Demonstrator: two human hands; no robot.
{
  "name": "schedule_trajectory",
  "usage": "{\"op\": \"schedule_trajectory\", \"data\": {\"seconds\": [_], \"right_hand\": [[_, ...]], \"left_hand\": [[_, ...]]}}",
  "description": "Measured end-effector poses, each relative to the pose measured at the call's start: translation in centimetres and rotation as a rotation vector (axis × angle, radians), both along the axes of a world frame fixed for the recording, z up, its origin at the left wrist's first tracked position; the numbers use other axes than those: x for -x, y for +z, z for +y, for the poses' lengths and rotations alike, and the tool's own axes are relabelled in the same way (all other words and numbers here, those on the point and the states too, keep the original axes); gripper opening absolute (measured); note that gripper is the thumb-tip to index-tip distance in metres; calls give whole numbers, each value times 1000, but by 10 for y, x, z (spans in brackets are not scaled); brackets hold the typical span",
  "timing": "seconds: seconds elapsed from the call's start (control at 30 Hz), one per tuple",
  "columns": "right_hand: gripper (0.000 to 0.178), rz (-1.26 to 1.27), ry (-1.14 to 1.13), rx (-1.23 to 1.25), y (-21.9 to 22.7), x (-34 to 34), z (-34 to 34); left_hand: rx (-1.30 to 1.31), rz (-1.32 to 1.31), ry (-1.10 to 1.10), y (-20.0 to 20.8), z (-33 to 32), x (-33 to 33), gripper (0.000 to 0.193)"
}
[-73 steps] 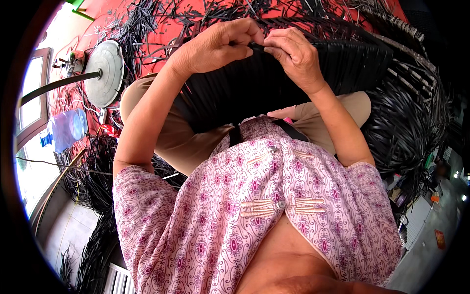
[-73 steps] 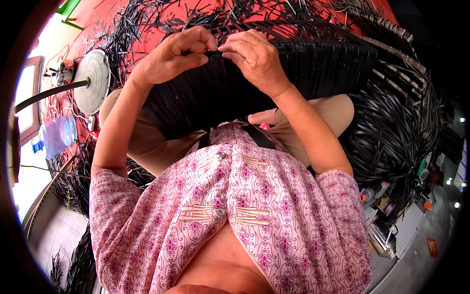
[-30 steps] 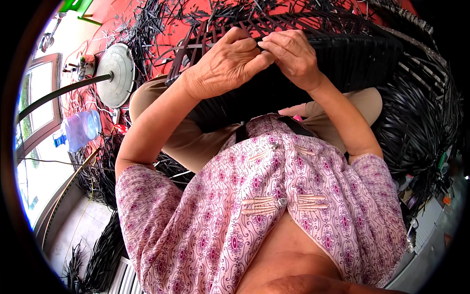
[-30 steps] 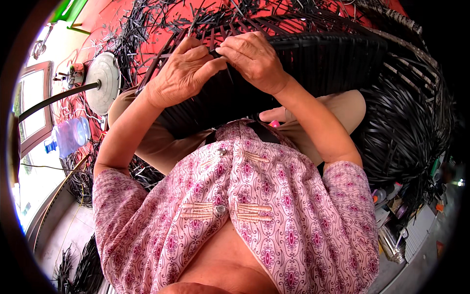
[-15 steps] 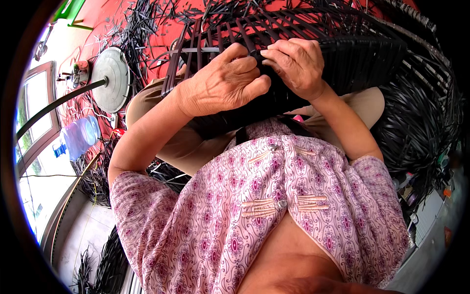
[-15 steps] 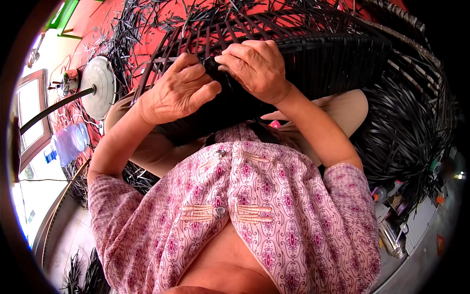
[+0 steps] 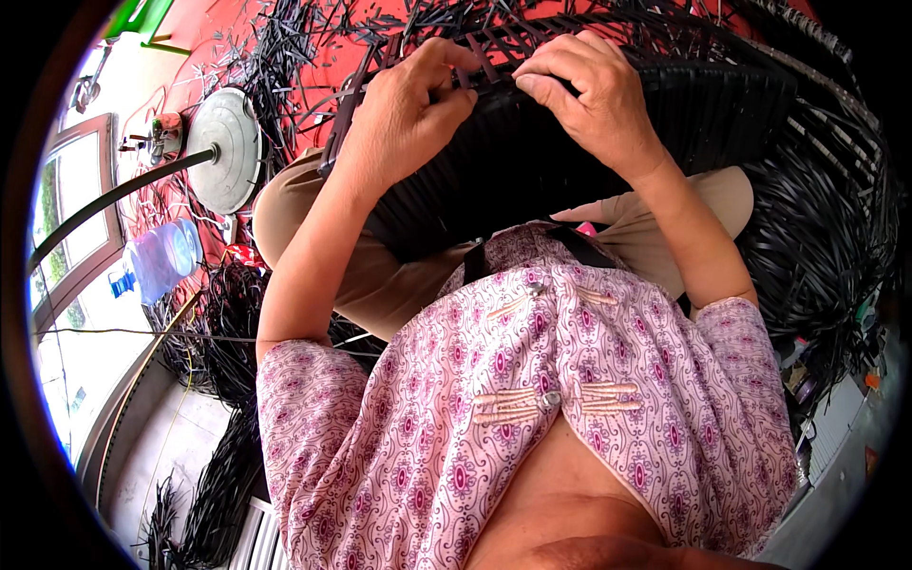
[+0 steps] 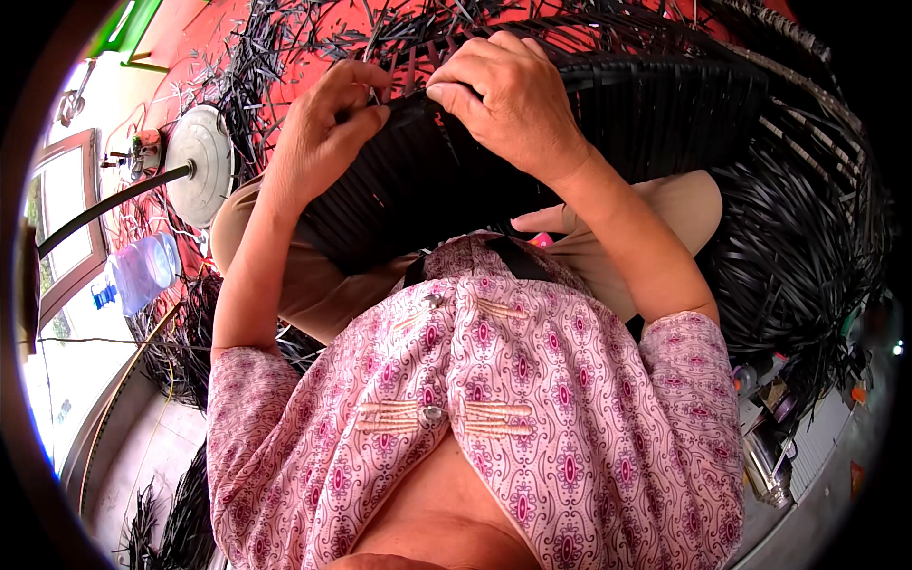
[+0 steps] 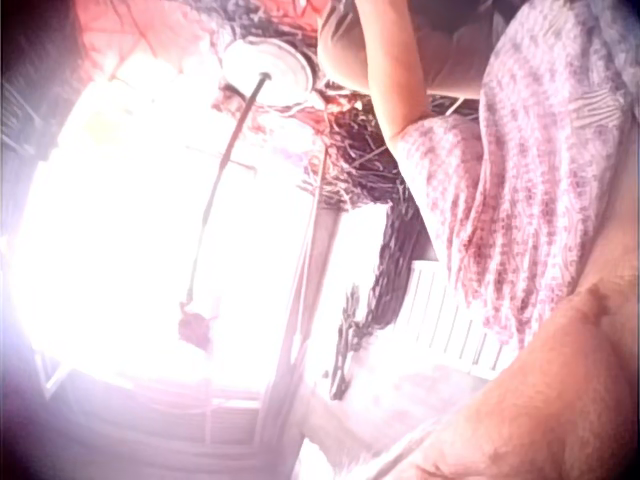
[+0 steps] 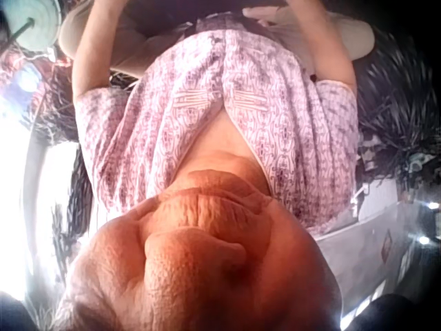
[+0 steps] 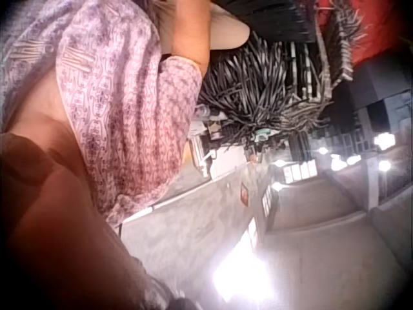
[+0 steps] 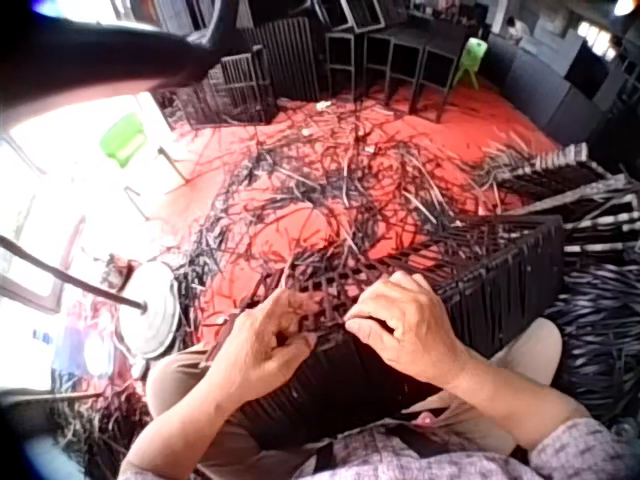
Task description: The person sits on the floor and weaves a black plastic basket by hand. They interlace thin black strips through the vertical ribs of the basket frame, rotating the basket periodically to continue the weaving pattern around the circumference.
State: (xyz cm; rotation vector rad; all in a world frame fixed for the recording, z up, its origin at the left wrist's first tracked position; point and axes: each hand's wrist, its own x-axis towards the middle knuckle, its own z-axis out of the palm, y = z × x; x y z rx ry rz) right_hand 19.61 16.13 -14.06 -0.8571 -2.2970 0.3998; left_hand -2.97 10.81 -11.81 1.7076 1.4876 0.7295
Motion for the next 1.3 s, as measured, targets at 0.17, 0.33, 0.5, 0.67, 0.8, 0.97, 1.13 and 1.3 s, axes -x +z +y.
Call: {"op": "schedule_trajectory", "data": {"seconds": [0.17,0.33,0.5,0.67,0.8,0.97,1.13,1.3], "right_hand": [[14,-130,10,-114,2,4,-3],[15,-60,20,-96,-4,3,-1],[14,-62,5,-5,0,8,4],[16,-118,57,78,7,8,13],[21,-147,109,124,12,8,11],[22,-88,140,208,4,8,16],[19,-92,96,213,-4,8,17],[15,4,211,199,4,7,17]], "left_hand": [[99,-7,-43,-9,9,2,22],[124,-45,-28,-12,9,1,24],[214,-186,33,-16,10,1,26],[227,-396,-18,-24,13,7,27],[174,-361,-44,-23,13,4,24],[77,-294,-72,-34,19,-1,24],[59,-266,-64,-34,26,-6,23],[104,-393,-61,-34,24,-5,23]]}}
